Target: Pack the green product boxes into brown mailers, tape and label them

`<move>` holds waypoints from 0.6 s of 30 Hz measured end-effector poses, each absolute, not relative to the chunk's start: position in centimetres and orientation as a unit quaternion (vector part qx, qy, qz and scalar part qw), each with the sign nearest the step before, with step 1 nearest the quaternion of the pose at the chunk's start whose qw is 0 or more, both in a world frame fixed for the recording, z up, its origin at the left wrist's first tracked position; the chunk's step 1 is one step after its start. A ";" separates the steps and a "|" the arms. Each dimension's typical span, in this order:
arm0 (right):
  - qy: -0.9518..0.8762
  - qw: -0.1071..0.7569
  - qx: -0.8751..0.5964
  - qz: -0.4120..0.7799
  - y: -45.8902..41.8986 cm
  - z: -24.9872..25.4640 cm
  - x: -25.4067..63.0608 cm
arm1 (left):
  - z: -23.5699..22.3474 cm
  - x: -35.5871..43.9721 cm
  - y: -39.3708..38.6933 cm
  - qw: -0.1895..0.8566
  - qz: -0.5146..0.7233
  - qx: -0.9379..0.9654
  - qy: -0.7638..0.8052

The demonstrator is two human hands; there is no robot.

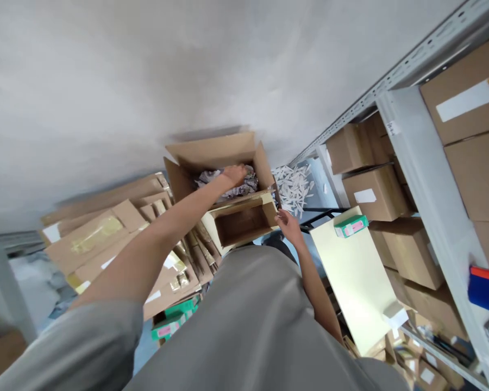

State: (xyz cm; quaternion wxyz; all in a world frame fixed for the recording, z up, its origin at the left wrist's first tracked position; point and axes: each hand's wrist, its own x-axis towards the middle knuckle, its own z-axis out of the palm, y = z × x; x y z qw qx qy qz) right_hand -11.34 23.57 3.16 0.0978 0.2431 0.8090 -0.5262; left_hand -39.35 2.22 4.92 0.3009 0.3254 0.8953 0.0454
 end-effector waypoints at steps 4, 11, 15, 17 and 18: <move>0.809 0.077 0.257 -0.523 23.1 3.5 -8.9 | 3.2 -39.5 4.2 0.300 0.034 0.317 0.899; 0.815 0.058 0.271 -0.509 25.0 4.1 -7.1 | 4.7 -39.8 2.7 0.253 0.029 0.297 0.920; 0.819 0.078 0.256 -0.508 26.3 3.5 -8.3 | 10.2 -35.6 -1.6 0.130 0.175 0.261 0.941; 0.826 0.095 0.237 -0.503 26.6 3.0 -9.1 | 13.6 -31.4 -4.0 0.075 0.264 0.227 0.935; 0.830 0.105 0.226 -0.499 26.7 2.6 -9.6 | 15.1 -28.9 -5.0 0.063 0.302 0.209 0.928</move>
